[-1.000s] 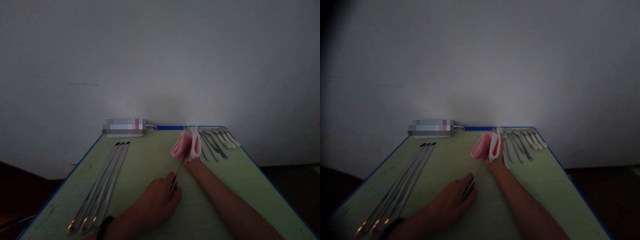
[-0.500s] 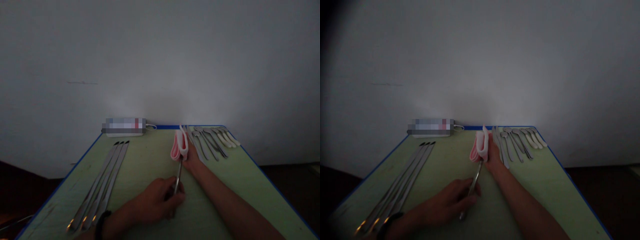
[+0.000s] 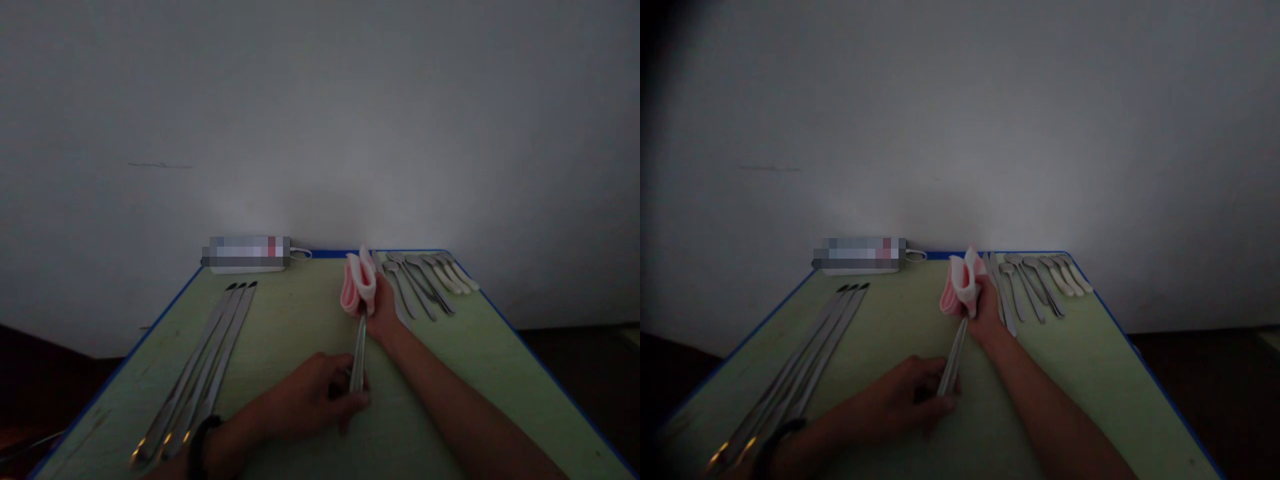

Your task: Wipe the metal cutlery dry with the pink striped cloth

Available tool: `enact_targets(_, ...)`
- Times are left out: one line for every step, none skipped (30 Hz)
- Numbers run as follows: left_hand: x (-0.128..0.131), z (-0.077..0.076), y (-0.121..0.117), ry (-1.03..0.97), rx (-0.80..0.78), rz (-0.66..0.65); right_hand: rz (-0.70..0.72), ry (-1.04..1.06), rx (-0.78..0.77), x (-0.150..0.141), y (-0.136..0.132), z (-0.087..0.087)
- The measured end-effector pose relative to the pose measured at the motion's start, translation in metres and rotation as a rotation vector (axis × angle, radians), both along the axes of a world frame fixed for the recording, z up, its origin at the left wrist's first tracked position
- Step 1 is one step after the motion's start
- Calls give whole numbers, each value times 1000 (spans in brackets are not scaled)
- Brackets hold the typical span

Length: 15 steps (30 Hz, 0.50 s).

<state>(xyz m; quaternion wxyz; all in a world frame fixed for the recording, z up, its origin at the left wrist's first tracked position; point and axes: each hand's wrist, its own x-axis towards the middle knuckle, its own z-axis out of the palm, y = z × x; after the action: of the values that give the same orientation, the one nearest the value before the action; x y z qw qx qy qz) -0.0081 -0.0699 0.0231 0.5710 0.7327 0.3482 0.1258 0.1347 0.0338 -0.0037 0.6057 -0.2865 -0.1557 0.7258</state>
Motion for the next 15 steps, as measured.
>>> enact_targets(0, -1, 1, -37, -11, 22, 17, -13, -4, -2, 0, 0)
enact_targets(0, -1, 2, -65, -5, 41, 24, -28, 2, -4, -1, 1)
enact_targets(0, -1, 3, -81, 13, 55, 19, -38, 17, -6, -1, 0)
enact_targets(0, -1, 4, -83, 37, 64, 2, -37, 32, -8, -1, 0)
enact_targets(-1, -1, 5, -69, 64, 65, -25, -27, 45, -9, -1, 0)
enact_targets(-1, 0, 5, -46, 86, 60, -55, -15, 53, -9, -1, 0)
enact_targets(-2, 0, 6, -21, 105, 55, -84, -6, 57, -9, 0, 0)
enact_targets(-2, 1, 6, 3, 122, 51, -106, -6, 57, -9, 1, 0)
enact_targets(-2, 1, 6, 21, 138, 52, -121, -15, 48, -9, 1, 0)
enact_targets(-2, 2, 6, 33, 151, 54, -133, -32, 30, -8, 2, 0)
enact_targets(-2, 2, 5, 39, 161, 59, -140, -56, 10, -7, 2, -1)
enact_targets(-2, 2, 5, 40, 168, 64, -142, -84, -4, -7, 2, -2)
enact_targets(-1, 2, 4, 38, 170, 70, -137, -114, -5, -6, 2, -3)
enact_targets(-1, 2, 4, 34, 163, 76, -126, -142, 12, -6, 2, -4)
enact_targets(-1, 2, 4, 26, 149, 83, -115, -168, 44, -5, 1, -6)
